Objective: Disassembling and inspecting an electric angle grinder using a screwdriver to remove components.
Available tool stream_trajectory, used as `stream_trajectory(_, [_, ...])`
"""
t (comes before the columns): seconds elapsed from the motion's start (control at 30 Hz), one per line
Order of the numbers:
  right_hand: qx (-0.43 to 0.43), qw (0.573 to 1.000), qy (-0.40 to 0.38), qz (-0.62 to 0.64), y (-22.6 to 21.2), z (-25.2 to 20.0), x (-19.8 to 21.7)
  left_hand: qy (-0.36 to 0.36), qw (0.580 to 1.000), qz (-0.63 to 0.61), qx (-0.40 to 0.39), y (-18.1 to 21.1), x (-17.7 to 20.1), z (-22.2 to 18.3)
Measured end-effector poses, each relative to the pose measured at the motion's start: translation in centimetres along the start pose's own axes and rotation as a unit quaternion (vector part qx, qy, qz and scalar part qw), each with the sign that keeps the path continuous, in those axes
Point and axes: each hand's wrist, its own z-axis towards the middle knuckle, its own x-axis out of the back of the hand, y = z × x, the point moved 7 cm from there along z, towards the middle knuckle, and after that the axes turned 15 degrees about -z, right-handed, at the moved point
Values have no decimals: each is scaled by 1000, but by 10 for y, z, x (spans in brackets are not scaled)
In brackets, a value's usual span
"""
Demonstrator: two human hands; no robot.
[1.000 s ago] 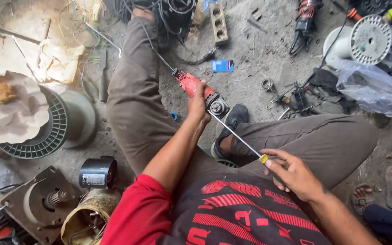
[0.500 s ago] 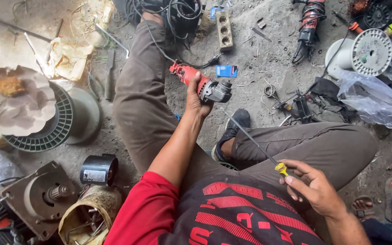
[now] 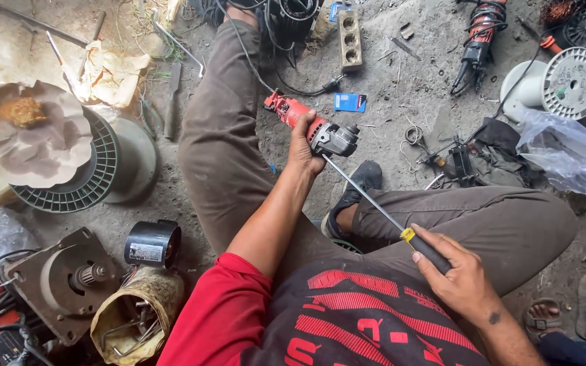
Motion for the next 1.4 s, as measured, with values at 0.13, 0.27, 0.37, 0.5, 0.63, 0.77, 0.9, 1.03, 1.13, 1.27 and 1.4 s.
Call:
stream_trajectory(0.13, [-23,1000,-11,-6,1,2,-2,2,1000,-7,1,-3,9,6])
stream_trajectory(0.27, [-20,1000,-15,-5,1,5,-2,-8,1000,-24,1,-4,7,6])
stream_trajectory(0.37, [-35,999,-24,9,5,6,-2,-12,1000,-8,-3,-3,2,1])
stream_trajectory(0.5, [9,999,20,-38,-11,6,15,8,999,41,-19,-4,-1,-7])
stream_trajectory(0.63, [8,998,52,-29,5,15,28,-14,997,79,-10,-4,-7,-10])
stream_trajectory(0.77, [-145,971,-21,191,55,15,9,-32,999,13,26,-11,-11,-12])
stream_trajectory(0.9, [-10,999,43,13,36,12,12,23,995,71,-64,-2,8,-4])
stream_trajectory(1.03, [-14,995,39,91,48,2,13,48,995,61,-67,3,17,5])
stream_trajectory(1.13, [-116,965,91,215,58,-6,11,81,996,17,-19,-5,34,14])
stream_trajectory(1.27, [-123,963,66,229,46,-7,8,81,996,8,-24,-8,30,13])
stream_trajectory(1.4, [-176,962,86,188,76,-12,1,63,998,10,-7,-15,39,17])
